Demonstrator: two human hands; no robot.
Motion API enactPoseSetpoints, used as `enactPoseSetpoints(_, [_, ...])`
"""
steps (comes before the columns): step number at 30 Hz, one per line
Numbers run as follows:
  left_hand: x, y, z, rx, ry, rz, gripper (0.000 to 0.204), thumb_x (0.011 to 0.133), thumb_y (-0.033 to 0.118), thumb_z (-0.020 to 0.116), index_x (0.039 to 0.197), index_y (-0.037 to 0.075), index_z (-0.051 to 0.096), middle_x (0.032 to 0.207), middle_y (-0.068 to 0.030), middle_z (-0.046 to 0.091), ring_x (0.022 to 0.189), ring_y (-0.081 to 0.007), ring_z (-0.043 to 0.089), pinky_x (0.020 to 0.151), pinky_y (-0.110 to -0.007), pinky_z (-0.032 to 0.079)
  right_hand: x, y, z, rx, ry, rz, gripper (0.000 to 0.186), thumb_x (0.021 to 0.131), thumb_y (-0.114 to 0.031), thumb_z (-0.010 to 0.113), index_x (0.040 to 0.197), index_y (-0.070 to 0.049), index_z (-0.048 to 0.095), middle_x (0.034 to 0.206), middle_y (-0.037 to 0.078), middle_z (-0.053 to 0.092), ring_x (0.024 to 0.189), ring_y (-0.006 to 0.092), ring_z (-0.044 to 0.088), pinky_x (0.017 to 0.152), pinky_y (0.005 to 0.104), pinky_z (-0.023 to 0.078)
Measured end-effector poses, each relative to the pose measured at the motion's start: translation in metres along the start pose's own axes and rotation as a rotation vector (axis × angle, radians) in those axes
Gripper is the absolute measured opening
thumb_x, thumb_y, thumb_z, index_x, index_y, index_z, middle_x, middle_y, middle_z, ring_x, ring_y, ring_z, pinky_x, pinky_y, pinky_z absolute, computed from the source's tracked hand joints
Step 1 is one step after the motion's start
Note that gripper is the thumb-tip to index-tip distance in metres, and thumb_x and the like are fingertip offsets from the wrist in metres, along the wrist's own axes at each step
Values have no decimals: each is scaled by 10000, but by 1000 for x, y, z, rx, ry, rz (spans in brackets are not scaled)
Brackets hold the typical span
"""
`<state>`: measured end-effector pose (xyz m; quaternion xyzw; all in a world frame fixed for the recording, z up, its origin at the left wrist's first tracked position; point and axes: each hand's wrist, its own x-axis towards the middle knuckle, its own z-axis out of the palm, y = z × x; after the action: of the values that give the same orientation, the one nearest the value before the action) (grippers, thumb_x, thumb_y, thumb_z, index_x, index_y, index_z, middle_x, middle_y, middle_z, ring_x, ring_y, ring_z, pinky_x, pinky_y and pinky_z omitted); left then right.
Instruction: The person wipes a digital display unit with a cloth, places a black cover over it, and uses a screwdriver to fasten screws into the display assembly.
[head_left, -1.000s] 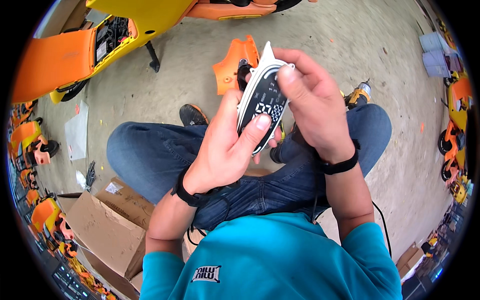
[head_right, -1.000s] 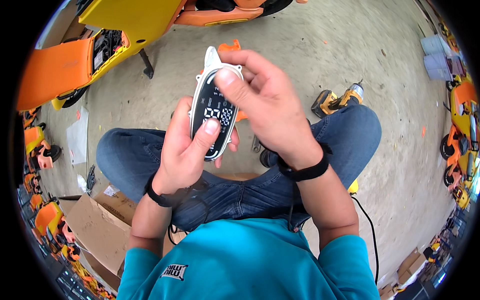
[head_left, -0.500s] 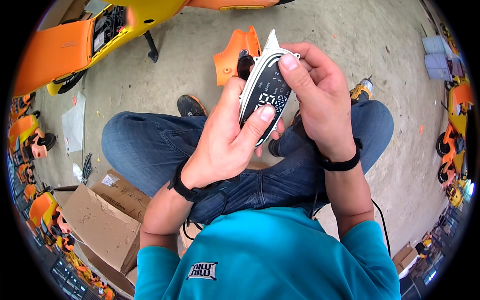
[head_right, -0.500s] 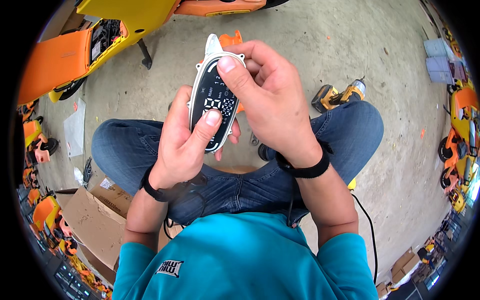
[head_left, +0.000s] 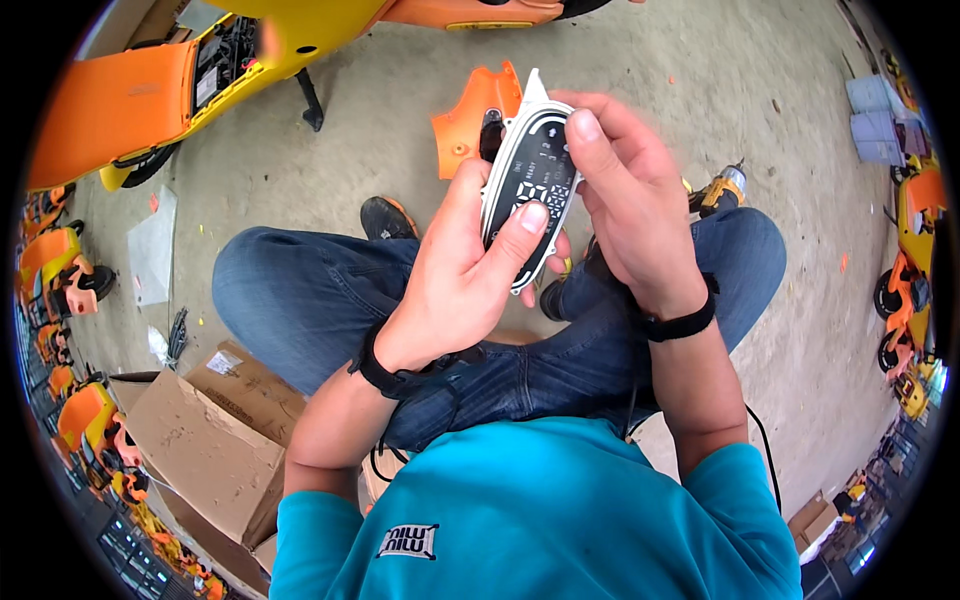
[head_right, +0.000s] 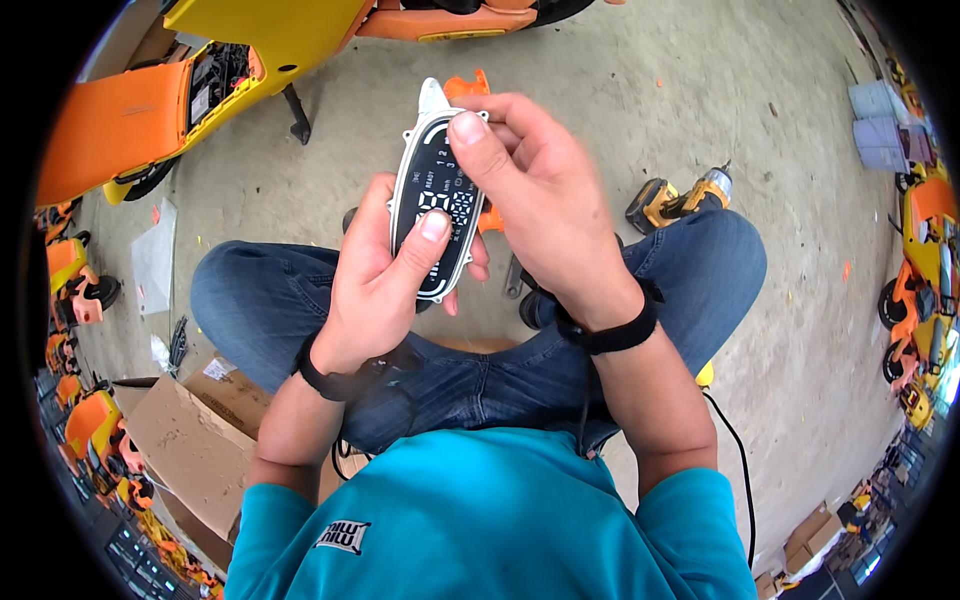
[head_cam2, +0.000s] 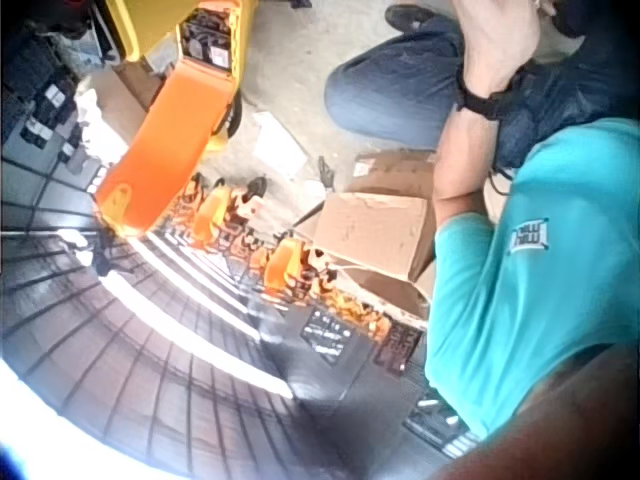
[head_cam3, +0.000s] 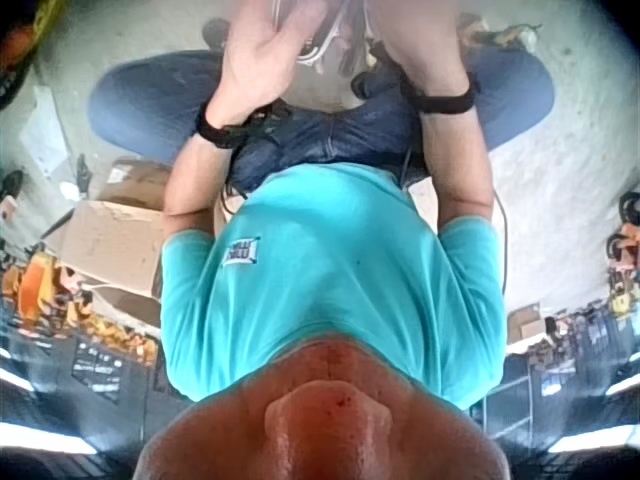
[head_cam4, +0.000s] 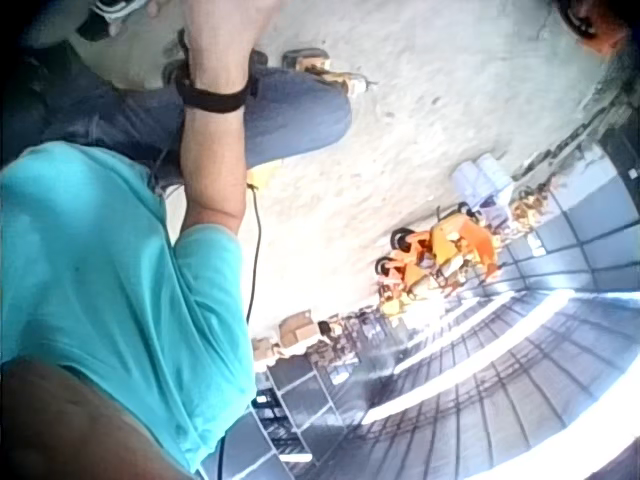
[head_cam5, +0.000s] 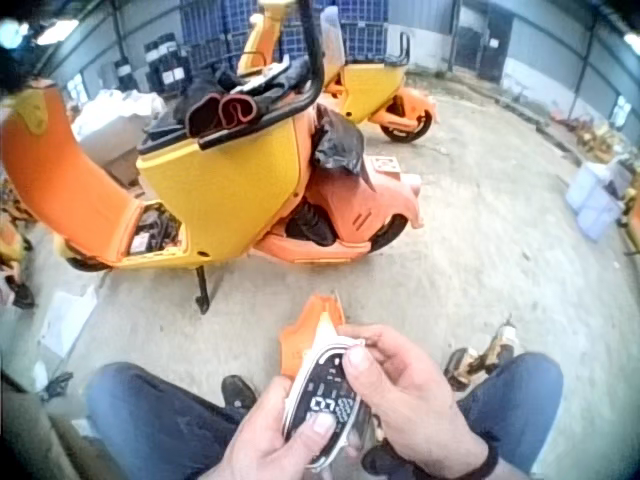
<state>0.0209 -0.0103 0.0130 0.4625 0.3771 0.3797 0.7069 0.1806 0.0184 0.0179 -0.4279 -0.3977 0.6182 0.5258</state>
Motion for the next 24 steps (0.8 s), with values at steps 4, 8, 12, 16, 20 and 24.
enactPoseSetpoints(4, [0, -5, -2, 49, 17, 34, 232, 1043, 202, 459, 1170, 15, 406, 981, -127, 631, 810, -153, 669, 530, -239, 527, -5, -9, 9, -190, -57, 40, 584, 867, -170, 751, 1288, 55, 415, 880, 68, 633, 682, 98, 620, 429, 220, 477])
enactPoseSetpoints(8, [-1, -3, -2, 109, -4, 12, 231, 1041, 197, 460, 1171, 13, 403, 968, -123, 632, 789, -139, 657, 529, -226, 514, -5, -13, 6, -273, -84, 77, 463, 877, -118, 735, 1205, 53, 456, 934, 92, 645, 704, 110, 642, 469, 222, 525])
enactPoseSetpoints(12, [-2, -1, -2, 150, -25, 31, 222, 1039, 200, 463, 1151, 18, 404, 929, -120, 641, 779, -132, 651, 532, -221, 509, -5, -14, 3, -226, -88, 48, 372, 899, -121, 713, 1150, 45, 495, 923, 89, 654, 717, 105, 643, 553, 232, 540])
enactPoseSetpoints(16, [-3, -2, 0, 142, -12, 30, 258, 1027, 205, 491, 1157, 0, 405, 889, -87, 647, 758, -108, 636, 531, -223, 503, -5, -13, -1, -237, -84, 26, 295, 929, -152, 682, 1104, 33, 533, 885, 71, 658, 741, 92, 639, 609, 230, 528])
enactPoseSetpoints(20, [-3, -2, 1, 120, 1, 35, 297, 1021, 207, 506, 1190, -15, 405, 874, -73, 644, 746, -100, 629, 523, -224, 497, -3, -4, -2, -196, -76, -80, 225, 942, -150, 637, 1071, 10, 546, 750, 79, 629, 446, 113, 567, 372, 251, 438])
enactPoseSetpoints(24, [-2, -1, -1, 147, -36, 44, 258, 1040, 233, 477, 1150, 14, 399, 905, -141, 648, 761, -151, 650, 523, -231, 506, -2, -3, -3, -176, -84, -85, 211, 946, -157, 637, 1048, 9, 555, 752, 82, 632, 447, 116, 572, 370, 252, 438])
